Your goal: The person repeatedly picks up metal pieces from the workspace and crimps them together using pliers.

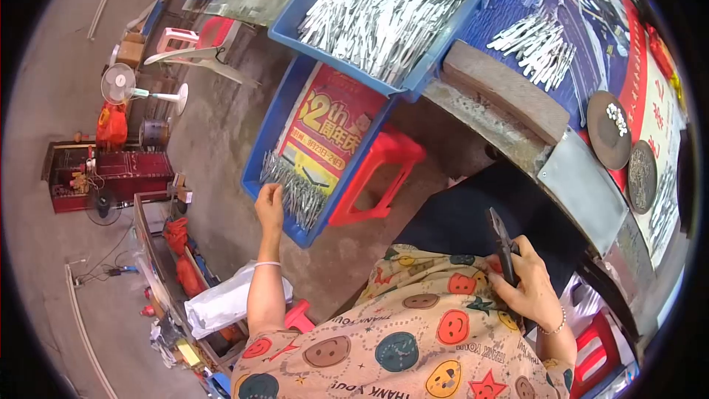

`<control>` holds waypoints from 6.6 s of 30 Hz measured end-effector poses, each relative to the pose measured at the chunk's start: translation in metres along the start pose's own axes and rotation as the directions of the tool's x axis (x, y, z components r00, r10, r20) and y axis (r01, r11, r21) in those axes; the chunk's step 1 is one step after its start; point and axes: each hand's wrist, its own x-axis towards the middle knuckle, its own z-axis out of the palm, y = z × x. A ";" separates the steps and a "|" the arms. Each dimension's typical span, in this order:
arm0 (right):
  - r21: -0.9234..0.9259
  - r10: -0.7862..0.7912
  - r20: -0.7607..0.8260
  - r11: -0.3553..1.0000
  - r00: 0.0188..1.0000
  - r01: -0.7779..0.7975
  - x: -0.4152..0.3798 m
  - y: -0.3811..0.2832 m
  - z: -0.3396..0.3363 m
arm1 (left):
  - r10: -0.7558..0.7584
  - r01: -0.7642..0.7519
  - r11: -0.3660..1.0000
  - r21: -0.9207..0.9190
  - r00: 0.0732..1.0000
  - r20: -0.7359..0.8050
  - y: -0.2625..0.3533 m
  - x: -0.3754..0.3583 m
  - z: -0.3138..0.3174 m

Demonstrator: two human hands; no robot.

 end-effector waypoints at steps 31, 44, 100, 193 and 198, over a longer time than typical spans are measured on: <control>-0.099 -0.051 0.203 0.992 0.978 0.072 -0.024 0.085 0.003 | 0.822 -0.821 0.560 -0.111 0.533 0.202 0.519 0.066 0.211; 0.094 -0.176 0.059 0.981 0.983 0.170 -0.032 0.107 0.000 | 0.797 -0.828 0.560 0.021 0.545 0.259 0.515 0.079 0.216; -0.674 -0.316 -0.441 0.734 0.840 -0.078 0.040 -0.073 -0.110 | 0.919 0.043 0.070 -0.997 0.386 0.081 0.451 -0.024 0.187; 0.594 -0.119 0.202 0.804 0.972 -0.025 -0.046 0.045 -0.029 | 0.487 0.495 0.647 -0.580 0.317 0.814 0.371 -0.122 0.125; 0.078 0.129 0.165 0.987 0.978 -0.144 -0.049 0.024 -0.027 | 0.337 0.395 0.665 -0.634 0.598 0.727 0.309 -0.080 0.104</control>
